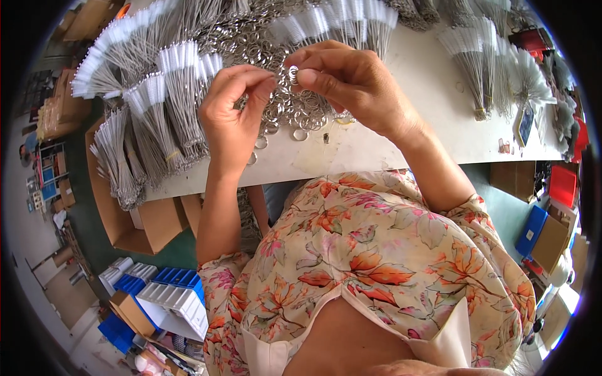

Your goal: Attaching small metal split rings to the bent wire handles of cleaning brushes.

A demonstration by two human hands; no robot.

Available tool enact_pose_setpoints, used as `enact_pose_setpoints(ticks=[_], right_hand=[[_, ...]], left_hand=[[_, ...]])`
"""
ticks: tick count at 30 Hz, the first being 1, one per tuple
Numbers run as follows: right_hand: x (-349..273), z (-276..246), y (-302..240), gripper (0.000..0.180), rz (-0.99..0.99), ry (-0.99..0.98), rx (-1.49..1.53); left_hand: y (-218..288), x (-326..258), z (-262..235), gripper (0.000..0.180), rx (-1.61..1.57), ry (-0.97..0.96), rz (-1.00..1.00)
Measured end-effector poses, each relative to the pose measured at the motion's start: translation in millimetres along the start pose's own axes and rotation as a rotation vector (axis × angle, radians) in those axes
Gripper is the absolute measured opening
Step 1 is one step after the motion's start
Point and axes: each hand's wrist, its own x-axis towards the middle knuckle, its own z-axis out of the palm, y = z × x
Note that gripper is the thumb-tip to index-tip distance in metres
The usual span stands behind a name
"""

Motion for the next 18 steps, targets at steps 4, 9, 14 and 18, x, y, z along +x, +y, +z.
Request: enact_pose_setpoints(ticks=[4,9,14,18], right_hand=[[0.3,7.1,-1.4,0.024,0.02,0.006,0.033],[-5.8,18.3,-5.5,0.011,-0.345,-0.026,-0.051],[-1.9,21.7,-6.2,0.011,-0.989,0.211,-0.584],[-6.8,16.7,-12.8,0.012,-0.909,0.026,-0.74]], left_hand=[[10.1,-2.4,-6.5,0.008,-0.467,-0.02,-0.307],[25.5,-2.8,-4.9,0.012,-0.491,-0.014,-0.276],[35.7,0.5,-26.0,0.016,-1.064,-0.14,-0.379],[42.2,0.9,-40.6,0.022,-0.806,-0.17,-0.294]])
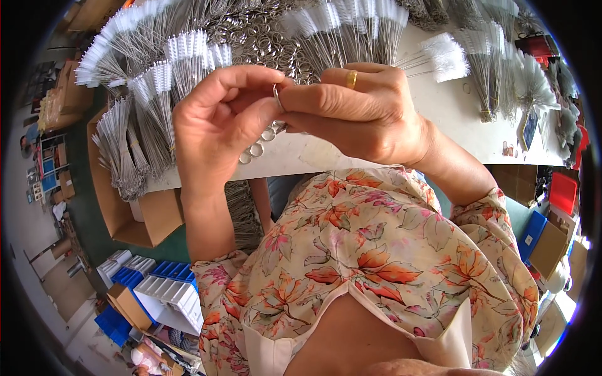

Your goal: Attaching small metal split rings to the bent wire handles of cleaning brushes.

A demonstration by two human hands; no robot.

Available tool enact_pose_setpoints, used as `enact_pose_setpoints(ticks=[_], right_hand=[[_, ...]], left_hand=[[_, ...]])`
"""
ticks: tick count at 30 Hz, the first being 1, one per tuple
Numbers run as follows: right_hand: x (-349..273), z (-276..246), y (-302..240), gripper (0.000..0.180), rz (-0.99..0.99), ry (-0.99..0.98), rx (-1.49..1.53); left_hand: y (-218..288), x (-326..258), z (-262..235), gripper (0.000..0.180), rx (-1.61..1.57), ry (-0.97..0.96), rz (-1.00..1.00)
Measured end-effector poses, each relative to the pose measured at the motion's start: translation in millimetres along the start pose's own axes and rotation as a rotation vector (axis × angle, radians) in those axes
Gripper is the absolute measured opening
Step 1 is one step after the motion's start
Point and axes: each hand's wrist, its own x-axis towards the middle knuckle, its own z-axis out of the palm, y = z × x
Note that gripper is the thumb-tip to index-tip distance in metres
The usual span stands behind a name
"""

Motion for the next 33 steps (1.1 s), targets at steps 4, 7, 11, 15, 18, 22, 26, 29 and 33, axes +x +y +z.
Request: enact_pose_setpoints(ticks=[4,7,11,15,18,22,26,29,33], right_hand=[[5.5,10.8,-4.3,0.007,0.246,0.188,0.527],[17.9,-11.4,-8.8,0.014,0.928,0.068,1.218],[20.2,-0.3,-9.5,0.018,1.051,0.115,1.37],[27.0,-5.0,5.6,0.017,1.039,-0.019,1.264],[38.1,-20.6,13.4,0.033,0.873,-0.363,1.27],[14.6,4.6,-0.8,0.011,0.807,-0.116,0.772],[-54.8,60.9,-23.9,0.007,0.482,-0.225,0.313],[-77.0,80.9,-26.9,0.013,0.275,-0.354,0.141],[-61.0,69.7,9.5,0.012,0.184,-0.055,0.173]], left_hand=[[17.7,-12.6,13.0,0.027,0.415,0.131,0.15],[3.4,-11.0,17.5,0.03,0.424,0.227,0.395],[-5.4,-5.1,13.5,0.031,0.478,0.242,0.438],[-2.0,-2.9,7.1,0.027,0.463,0.222,0.339],[4.7,-2.5,-0.1,0.025,0.466,0.168,0.307],[9.4,-1.4,-11.5,0.026,0.437,0.07,0.046],[-43.6,19.8,-75.1,0.026,0.856,0.19,-0.408],[-78.2,24.3,-98.5,0.033,1.69,0.046,-0.409],[-81.8,22.6,-110.0,0.029,1.565,0.126,-0.445]])
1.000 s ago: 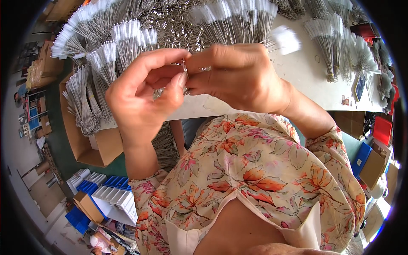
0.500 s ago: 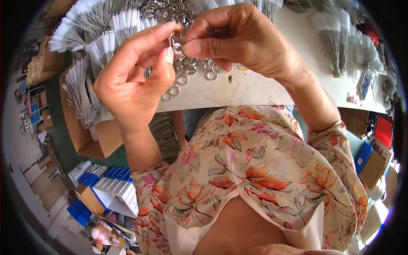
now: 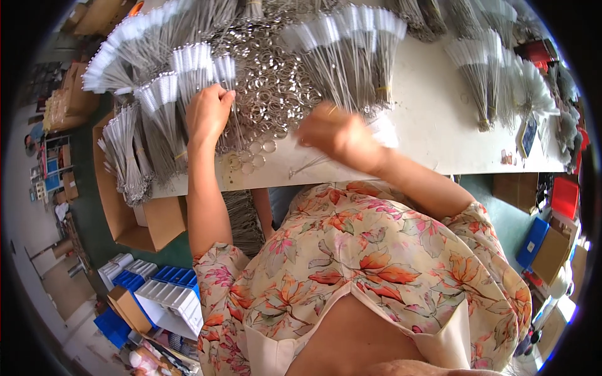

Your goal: Attaching small metal split rings to the bent wire handles of cleaning brushes.

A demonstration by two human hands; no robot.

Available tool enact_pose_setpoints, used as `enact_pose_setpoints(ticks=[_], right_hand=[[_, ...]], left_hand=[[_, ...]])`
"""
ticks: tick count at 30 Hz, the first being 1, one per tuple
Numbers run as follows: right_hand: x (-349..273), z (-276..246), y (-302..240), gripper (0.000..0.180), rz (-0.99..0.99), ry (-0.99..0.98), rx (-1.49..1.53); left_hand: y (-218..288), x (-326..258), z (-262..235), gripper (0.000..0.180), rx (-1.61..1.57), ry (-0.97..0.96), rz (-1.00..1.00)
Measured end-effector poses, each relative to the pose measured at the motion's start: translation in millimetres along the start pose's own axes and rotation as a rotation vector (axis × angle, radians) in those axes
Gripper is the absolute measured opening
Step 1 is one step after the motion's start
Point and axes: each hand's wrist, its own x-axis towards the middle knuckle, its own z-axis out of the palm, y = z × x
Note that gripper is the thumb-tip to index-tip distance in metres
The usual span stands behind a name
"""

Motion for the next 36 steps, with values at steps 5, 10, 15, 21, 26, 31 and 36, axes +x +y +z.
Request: enact_pose_setpoints(ticks=[5,10,15,21,26,31,36], right_hand=[[26.8,-58.3,75.1,0.019,0.649,-0.037,-0.289],[25.5,-62.7,96.8,0.027,0.763,-0.14,-0.163],[11.9,-90.4,95.2,0.025,0.986,-0.026,0.042],[-20.7,-153.3,53.3,0.02,0.774,0.445,0.187],[-123.6,-205.3,47.1,0.023,0.814,0.267,-0.61],[-184.1,-261.9,54.3,0.019,1.064,0.458,-0.86],[-202.3,-273.5,65.7,0.02,1.138,0.445,-0.938]], left_hand=[[-5.3,-10.9,3.1,0.025,-0.261,0.046,-0.112],[12.5,-23.3,-7.6,0.012,-1.004,0.236,-0.128],[-33.7,-38.9,-53.9,0.024,-0.571,0.838,0.018],[-208.1,-78.9,-31.1,0.041,0.347,0.163,-0.191],[-206.3,-88.9,-20.8,0.026,0.043,0.221,-0.142],[-202.4,-92.1,-30.0,0.025,-0.11,0.198,-0.243],[-216.4,-93.9,-25.0,0.021,-0.24,0.188,-0.283]])
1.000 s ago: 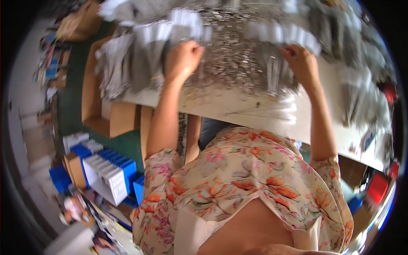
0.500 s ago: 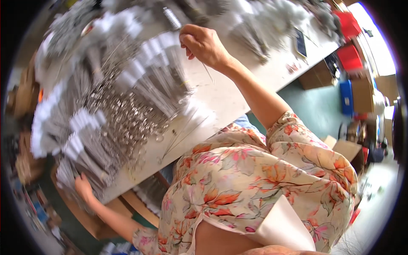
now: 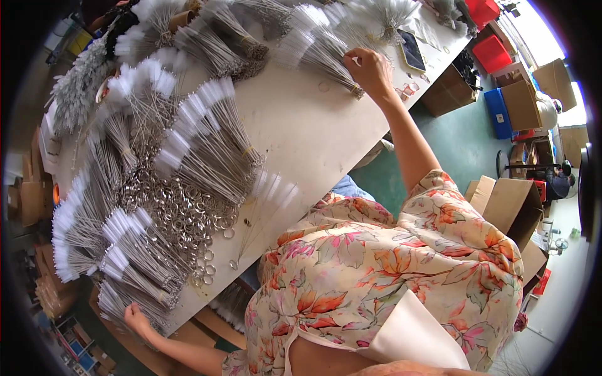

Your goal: Attaching small metal split rings to the bent wire handles of cleaning brushes.

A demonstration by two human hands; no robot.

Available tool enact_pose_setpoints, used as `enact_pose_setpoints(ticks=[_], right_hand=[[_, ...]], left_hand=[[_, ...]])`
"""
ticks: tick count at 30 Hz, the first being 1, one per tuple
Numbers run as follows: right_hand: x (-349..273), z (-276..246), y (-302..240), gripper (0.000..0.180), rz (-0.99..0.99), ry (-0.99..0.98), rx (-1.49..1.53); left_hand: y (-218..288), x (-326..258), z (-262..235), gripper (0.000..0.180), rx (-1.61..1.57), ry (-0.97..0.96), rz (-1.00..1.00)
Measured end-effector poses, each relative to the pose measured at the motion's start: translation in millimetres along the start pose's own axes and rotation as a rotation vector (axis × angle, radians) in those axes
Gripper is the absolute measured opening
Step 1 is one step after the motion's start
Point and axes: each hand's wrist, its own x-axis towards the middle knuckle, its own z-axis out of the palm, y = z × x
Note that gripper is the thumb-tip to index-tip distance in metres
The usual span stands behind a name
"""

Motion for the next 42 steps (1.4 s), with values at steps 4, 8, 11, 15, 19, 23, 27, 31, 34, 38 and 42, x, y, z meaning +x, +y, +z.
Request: enact_pose_setpoints(ticks=[4,8,11,15,19,23,27,31,34,38,42], right_hand=[[5.1,-1.1,8.0,0.024,0.094,0.047,0.086],[5.7,6.0,10.9,0.033,0.063,-0.14,0.061],[-0.3,-3.3,-4.7,0.029,0.133,-0.217,0.128],[-24.5,8.9,-7.8,0.029,0.042,-0.104,0.174],[0.9,-4.8,9.8,0.022,0.086,-0.228,0.231],[54.9,-12.3,54.0,0.017,0.053,-0.025,0.012],[87.1,9.6,68.0,0.021,0.016,-0.191,-0.132],[105.6,18.0,93.1,0.018,0.081,-0.161,-0.103],[109.6,-35.3,100.9,0.022,0.168,0.314,-0.053],[62.3,-85.6,5.4,0.025,0.194,0.156,0.976],[2.8,-69.8,-66.4,0.025,0.033,-0.354,1.649]], left_hand=[[5.9,2.6,-4.9,0.017,-0.102,-0.036,-0.093],[14.1,3.6,-8.4,0.014,-0.084,-0.005,-0.178],[7.9,3.8,-11.2,0.013,-0.117,0.029,-0.219],[45.2,7.9,-9.7,0.011,-0.03,0.009,-0.289],[23.0,13.4,-22.7,0.01,0.13,0.075,-0.185],[16.4,25.1,-35.7,0.015,0.254,0.258,-0.024],[82.2,3.4,-36.7,0.019,0.144,0.522,0.012],[117.7,-10.4,-33.3,0.026,-0.133,0.611,0.149],[186.6,-33.4,-29.6,0.03,-0.536,0.463,0.162],[296.4,-78.7,-8.8,0.037,-1.045,0.088,0.157],[403.1,-102.5,54.0,0.031,-1.344,-0.563,0.27]])
